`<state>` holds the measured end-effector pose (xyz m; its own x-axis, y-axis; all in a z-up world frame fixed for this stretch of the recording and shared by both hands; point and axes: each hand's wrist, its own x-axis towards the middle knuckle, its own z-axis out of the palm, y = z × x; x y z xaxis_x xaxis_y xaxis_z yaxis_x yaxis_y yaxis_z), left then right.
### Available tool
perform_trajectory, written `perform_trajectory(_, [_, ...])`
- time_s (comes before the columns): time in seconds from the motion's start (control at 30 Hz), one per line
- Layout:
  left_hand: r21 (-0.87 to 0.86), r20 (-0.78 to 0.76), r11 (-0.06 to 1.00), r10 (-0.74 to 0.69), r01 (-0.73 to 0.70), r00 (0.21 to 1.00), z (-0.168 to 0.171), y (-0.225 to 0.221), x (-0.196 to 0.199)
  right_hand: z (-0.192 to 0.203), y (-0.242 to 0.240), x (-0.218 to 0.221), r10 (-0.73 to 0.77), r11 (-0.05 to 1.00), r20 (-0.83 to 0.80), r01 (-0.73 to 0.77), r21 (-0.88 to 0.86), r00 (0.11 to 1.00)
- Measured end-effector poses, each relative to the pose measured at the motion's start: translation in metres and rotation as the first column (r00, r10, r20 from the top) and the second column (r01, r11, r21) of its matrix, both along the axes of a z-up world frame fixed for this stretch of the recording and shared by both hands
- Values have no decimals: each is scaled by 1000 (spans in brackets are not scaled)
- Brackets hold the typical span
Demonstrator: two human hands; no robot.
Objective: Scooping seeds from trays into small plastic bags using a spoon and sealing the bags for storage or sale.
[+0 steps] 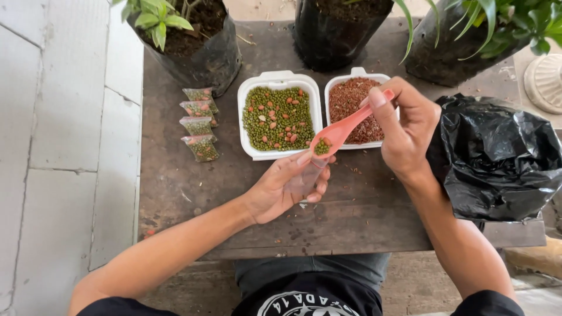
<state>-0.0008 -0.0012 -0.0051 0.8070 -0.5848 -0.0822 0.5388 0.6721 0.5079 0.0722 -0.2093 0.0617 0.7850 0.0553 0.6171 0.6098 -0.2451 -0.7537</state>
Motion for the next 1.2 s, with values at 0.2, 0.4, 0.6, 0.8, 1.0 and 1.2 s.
perform_trajectory(0.2, [-5, -66, 1000, -8, 7, 998, 5, -2, 1, -5, 0, 1, 107, 994, 26, -106, -26, 994])
perform_trajectory(0.4, [-27, -41, 999, -31, 30, 999, -2, -3, 2, -7, 0, -2, 202, 976, 108, -190, -106, 973])
perform_trajectory(0.6, [-21, -17, 998, -54, 54, 998, 7, 0, 4, -9, 12, -12, 236, 964, 251, -195, -178, 939])
perform_trajectory(0.8, [-33, 17, 996, -78, 78, 997, -17, -1, 1, -17, 19, -30, 286, 928, 467, -121, -352, 837])
perform_trajectory(1.0, [-31, 29, 981, -190, 190, 981, 6, 0, -7, -18, 13, -30, 226, 965, 541, -113, -235, 810])
perform_trajectory(1.2, [-56, -48, 973, -225, 222, 973, 16, 4, -6, -23, 1, -7, 91, 987, 397, -135, 87, 913])
